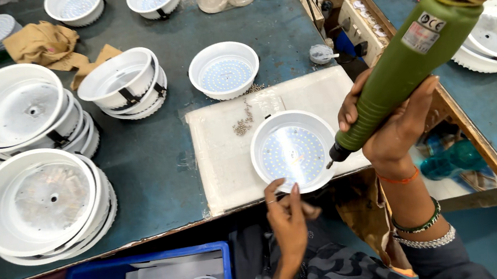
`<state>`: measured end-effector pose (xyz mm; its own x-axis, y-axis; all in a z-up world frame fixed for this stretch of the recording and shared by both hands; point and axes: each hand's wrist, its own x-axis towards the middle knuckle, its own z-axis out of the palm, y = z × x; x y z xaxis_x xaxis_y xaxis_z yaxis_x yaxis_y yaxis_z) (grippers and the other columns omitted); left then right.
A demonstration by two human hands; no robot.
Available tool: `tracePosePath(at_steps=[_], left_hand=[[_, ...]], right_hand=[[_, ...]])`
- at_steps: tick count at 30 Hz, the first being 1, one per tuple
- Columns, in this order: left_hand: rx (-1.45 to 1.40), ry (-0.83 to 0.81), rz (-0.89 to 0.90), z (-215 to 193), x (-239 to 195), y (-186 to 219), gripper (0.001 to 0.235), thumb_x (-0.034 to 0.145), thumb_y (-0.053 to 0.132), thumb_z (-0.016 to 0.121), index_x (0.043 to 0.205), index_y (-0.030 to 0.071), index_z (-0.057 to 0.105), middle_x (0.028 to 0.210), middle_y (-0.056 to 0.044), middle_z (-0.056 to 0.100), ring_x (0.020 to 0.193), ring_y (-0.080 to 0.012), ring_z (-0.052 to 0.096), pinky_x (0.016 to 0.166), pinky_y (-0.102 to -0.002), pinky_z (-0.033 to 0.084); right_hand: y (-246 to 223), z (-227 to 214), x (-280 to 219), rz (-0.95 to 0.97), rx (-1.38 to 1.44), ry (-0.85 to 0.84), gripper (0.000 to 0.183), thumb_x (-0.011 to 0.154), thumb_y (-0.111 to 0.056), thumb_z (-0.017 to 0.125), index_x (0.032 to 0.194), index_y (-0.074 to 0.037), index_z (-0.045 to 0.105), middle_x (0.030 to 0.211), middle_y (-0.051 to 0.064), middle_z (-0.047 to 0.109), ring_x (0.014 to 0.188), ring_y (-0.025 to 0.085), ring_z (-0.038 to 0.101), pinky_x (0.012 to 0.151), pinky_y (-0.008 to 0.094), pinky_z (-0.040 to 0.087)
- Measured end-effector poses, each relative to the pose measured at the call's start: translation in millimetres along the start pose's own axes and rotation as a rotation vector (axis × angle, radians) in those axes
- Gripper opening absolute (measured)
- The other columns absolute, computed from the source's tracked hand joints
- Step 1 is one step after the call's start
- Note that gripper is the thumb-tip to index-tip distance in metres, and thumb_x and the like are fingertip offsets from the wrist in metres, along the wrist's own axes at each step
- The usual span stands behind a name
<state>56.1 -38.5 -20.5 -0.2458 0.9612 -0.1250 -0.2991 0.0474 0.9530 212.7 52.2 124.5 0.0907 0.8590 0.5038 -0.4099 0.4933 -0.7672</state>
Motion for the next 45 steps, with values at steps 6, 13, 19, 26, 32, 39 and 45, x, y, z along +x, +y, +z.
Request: tracePosePath(at_steps=[6,13,19,26,32,39,45], left_hand=[[0.425,0.270,0.479,-60,120,27,0.021,0.103,0.013,0.061,0.123,0.007,0.062,0.094,-0.010,0.072,0.079,-0.0165,0.075,0.063,-0.028,0.057],[1.024,0.164,0.412,-58,210,38,0.015,0.086,0.026,0.077,0.089,0.011,0.075,0.098,-0.006,0.066,0.097,-0.0267,0.064,0.080,-0.043,0.052],[1.294,0.110,0.621,-54,220,10,0.014,0.090,0.017,0.072,0.094,0.004,0.071,0.102,-0.011,0.061,0.101,-0.0312,0.059,0.077,-0.044,0.053],[1.375,0.103,0.776,-58,227,15,0.013,0.089,0.011,0.069,0.095,-0.001,0.068,0.099,-0.015,0.064,0.095,-0.0336,0.063,0.072,-0.042,0.055],[0.275,-0.017,0.389,-75,196,50,0.015,0.096,0.010,0.066,0.100,-0.004,0.066,0.079,-0.008,0.075,0.071,-0.0172,0.073,0.067,-0.027,0.061],[0.199,-0.076,0.252,-80,136,57,0.019,0.084,0.008,0.080,0.101,0.000,0.080,0.086,-0.008,0.078,0.076,-0.0120,0.072,0.073,-0.025,0.060],[0.346,-0.087,0.452,-55,73,58,0.012,0.084,0.005,0.081,0.096,0.007,0.082,0.094,-0.007,0.077,0.083,-0.0146,0.073,0.071,-0.028,0.059]], right_hand=[[0,-7,-4,0.049,0.031,0.036,0.086,0.103,-0.080,0.035,0.102,0.004,0.050,0.087,0.011,0.051,0.065,0.022,0.053,0.059,0.037,0.047],[-3,0,-5,0.058,0.007,-0.019,0.089,0.101,-0.083,0.035,0.102,0.005,0.052,0.070,0.012,0.049,0.060,0.021,0.051,0.060,0.036,0.047],[-1,4,-3,0.058,0.021,-0.031,0.089,0.101,-0.082,0.035,0.102,0.005,0.052,0.071,0.012,0.050,0.064,0.021,0.052,0.061,0.036,0.048],[-2,5,-7,0.072,0.051,-0.016,0.087,0.101,-0.080,0.036,0.107,0.005,0.053,0.084,0.012,0.051,0.068,0.020,0.053,0.061,0.037,0.048],[-4,5,-5,0.051,0.040,-0.044,0.086,0.104,-0.080,0.035,0.102,0.005,0.052,0.072,0.013,0.051,0.066,0.022,0.052,0.063,0.037,0.047],[2,17,-5,0.090,0.073,-0.048,0.086,0.103,-0.080,0.034,0.103,0.004,0.052,0.069,0.012,0.049,0.065,0.021,0.052,0.062,0.037,0.047],[0,32,-7,0.096,0.123,-0.014,0.085,0.103,-0.079,0.034,0.104,0.004,0.052,0.079,0.012,0.051,0.065,0.022,0.052,0.062,0.038,0.047]])
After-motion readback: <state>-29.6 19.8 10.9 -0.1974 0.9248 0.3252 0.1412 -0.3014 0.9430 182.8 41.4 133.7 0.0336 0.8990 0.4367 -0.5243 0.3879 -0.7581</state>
